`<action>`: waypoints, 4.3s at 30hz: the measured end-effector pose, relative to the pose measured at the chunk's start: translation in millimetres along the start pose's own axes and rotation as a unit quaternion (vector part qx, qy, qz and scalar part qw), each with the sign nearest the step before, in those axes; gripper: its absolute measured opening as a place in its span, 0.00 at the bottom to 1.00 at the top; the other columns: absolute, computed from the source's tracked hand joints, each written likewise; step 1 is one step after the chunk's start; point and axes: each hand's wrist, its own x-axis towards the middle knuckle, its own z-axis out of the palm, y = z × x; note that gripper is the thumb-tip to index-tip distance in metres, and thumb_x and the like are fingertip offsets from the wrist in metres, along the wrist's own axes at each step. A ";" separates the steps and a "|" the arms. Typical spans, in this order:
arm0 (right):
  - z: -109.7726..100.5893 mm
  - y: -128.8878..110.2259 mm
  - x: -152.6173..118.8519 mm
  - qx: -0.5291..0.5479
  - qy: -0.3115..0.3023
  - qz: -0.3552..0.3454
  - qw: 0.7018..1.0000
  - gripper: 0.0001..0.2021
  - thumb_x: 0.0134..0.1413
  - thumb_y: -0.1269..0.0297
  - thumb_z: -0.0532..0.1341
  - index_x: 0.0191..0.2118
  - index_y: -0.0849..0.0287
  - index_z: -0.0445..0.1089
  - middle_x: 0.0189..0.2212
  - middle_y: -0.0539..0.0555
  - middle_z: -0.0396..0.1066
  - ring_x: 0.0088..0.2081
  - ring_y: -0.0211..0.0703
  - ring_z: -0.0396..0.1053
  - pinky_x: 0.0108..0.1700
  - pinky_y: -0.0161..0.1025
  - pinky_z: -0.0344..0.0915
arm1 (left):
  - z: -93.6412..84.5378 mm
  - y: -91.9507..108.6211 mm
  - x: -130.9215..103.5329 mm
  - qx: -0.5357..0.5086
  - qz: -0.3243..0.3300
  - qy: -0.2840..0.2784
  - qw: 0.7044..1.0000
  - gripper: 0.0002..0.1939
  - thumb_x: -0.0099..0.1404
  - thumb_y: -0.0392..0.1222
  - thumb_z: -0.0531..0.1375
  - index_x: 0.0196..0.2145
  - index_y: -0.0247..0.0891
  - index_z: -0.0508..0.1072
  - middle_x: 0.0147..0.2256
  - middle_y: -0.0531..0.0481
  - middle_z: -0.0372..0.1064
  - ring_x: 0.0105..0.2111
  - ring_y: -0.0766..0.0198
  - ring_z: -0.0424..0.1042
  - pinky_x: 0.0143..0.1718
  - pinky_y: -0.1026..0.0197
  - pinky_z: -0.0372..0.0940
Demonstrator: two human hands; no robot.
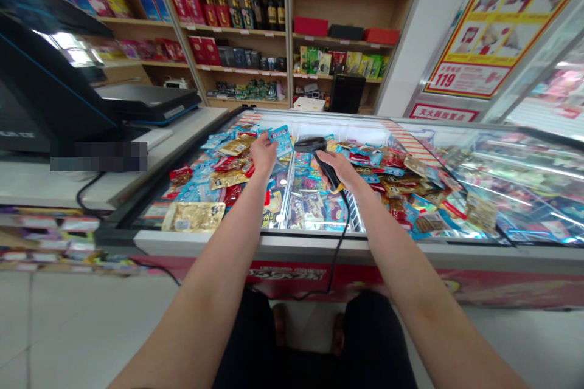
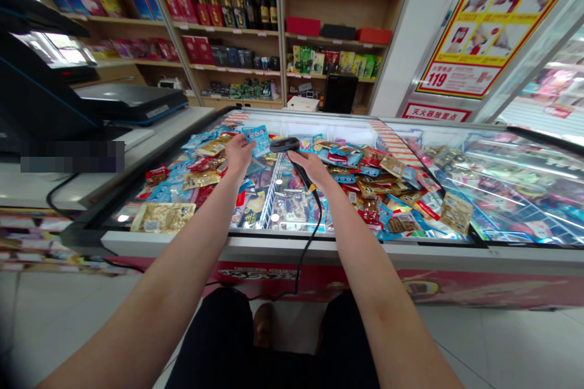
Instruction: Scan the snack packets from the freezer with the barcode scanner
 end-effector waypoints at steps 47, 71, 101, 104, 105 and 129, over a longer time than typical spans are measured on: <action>-84.8 -0.2 -28.7 0.076 0.256 -0.190 0.945 0.21 0.50 0.44 0.69 0.33 0.55 0.63 0.16 0.44 0.68 0.13 0.37 0.63 0.12 0.33 0.61 | 119.7 43.5 -105.4 0.338 0.071 -0.246 0.906 0.34 0.72 0.52 0.56 0.69 0.34 0.60 0.68 0.29 0.57 0.72 0.42 0.49 0.68 0.44 0.51; -81.3 4.1 -28.5 0.073 0.263 -0.173 0.946 0.21 0.50 0.44 0.68 0.34 0.55 0.63 0.17 0.44 0.66 0.13 0.37 0.62 0.13 0.35 0.62 | 103.9 51.1 -109.2 0.363 0.061 -0.338 0.866 0.33 0.74 0.65 0.41 0.70 0.55 0.61 0.73 0.49 0.48 0.74 0.43 0.43 0.70 0.30 0.38; -7.8 17.9 -17.4 0.063 0.143 -0.114 0.981 0.24 0.47 0.41 0.70 0.31 0.54 0.60 0.16 0.45 0.67 0.12 0.35 0.61 0.13 0.32 0.59 | -124.8 37.4 -120.4 0.578 -0.065 -0.144 0.800 0.61 0.55 0.78 0.57 0.75 0.41 0.45 0.74 0.27 0.34 0.72 0.23 0.36 0.62 0.17 0.42; -8.4 18.1 -16.7 0.068 0.145 -0.114 0.980 0.25 0.46 0.41 0.70 0.31 0.54 0.61 0.16 0.45 0.68 0.12 0.35 0.61 0.12 0.32 0.59 | -106.5 35.4 -106.8 0.583 -0.033 -0.162 0.795 0.57 0.59 0.77 0.54 0.75 0.41 0.46 0.74 0.28 0.34 0.72 0.26 0.35 0.62 0.18 0.39; -8.5 18.2 -16.4 0.069 0.144 -0.115 0.981 0.25 0.46 0.41 0.70 0.31 0.54 0.61 0.16 0.45 0.68 0.12 0.35 0.61 0.12 0.33 0.59 | -100.9 35.2 -102.8 0.586 -0.022 -0.166 0.793 0.56 0.60 0.76 0.53 0.75 0.40 0.47 0.74 0.28 0.35 0.73 0.27 0.35 0.63 0.18 0.38; -20.4 10.9 0.4 0.088 0.145 -0.089 0.981 0.23 0.49 0.42 0.69 0.30 0.55 0.63 0.15 0.46 0.67 0.12 0.36 0.61 0.12 0.33 0.60 | 5.0 40.9 -36.8 0.437 -0.048 -0.075 0.895 0.28 0.72 0.59 0.48 0.56 0.39 0.74 0.50 0.31 0.77 0.57 0.36 0.70 0.65 0.27 0.43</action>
